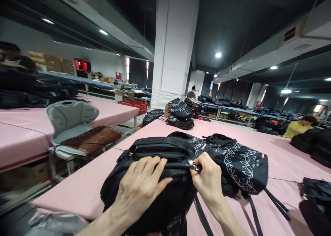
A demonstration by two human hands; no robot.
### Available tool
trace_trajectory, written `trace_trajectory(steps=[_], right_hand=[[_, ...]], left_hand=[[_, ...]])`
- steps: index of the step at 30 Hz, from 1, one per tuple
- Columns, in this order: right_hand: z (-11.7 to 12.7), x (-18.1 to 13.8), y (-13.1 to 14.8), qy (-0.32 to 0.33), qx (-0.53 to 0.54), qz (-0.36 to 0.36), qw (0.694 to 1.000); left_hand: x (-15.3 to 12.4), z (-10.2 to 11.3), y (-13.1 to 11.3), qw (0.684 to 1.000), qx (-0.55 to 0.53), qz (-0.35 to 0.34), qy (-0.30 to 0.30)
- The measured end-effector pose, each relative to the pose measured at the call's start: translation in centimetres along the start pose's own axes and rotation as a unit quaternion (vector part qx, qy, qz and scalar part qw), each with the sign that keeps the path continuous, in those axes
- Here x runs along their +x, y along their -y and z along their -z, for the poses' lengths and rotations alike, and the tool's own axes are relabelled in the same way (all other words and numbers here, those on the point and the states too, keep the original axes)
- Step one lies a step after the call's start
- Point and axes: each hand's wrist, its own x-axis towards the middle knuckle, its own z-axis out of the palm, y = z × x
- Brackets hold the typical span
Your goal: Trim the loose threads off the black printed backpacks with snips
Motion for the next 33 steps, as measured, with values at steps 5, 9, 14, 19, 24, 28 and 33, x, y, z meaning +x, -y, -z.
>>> trace_trajectory(steps=[5, 9, 14, 19, 24, 28, 33], right_hand=[[-1.2, 2.9, 0.4, 0.029, -0.077, -0.029, 0.996], [-2.4, 5.3, -0.1, 0.080, 0.185, -0.030, 0.979], [-4.0, 6.2, 0.7, 0.100, 0.369, -0.111, 0.917], [-3.2, 4.7, 0.8, 0.098, 0.424, -0.086, 0.896], [-3.1, 7.5, 1.2, 0.191, 0.336, -0.004, 0.923], [-5.4, 10.4, 3.6, 0.319, 0.282, 0.110, 0.898], [-7.7, 11.2, 4.8, 0.315, 0.219, 0.121, 0.915]], left_hand=[[0.1, -0.4, 1.4, 0.999, -0.040, 0.001, 0.003], [-1.1, -0.5, 2.2, 0.999, -0.048, -0.008, 0.006], [-0.7, -0.7, 2.9, 0.994, -0.053, 0.008, 0.091], [2.3, -0.5, 4.9, 0.939, -0.147, 0.062, 0.306], [3.3, 0.4, 4.5, 0.920, -0.187, 0.047, 0.341], [2.5, 1.0, 3.6, 0.926, -0.185, 0.051, 0.326], [0.6, 2.2, 4.5, 0.950, -0.226, -0.017, 0.216]])
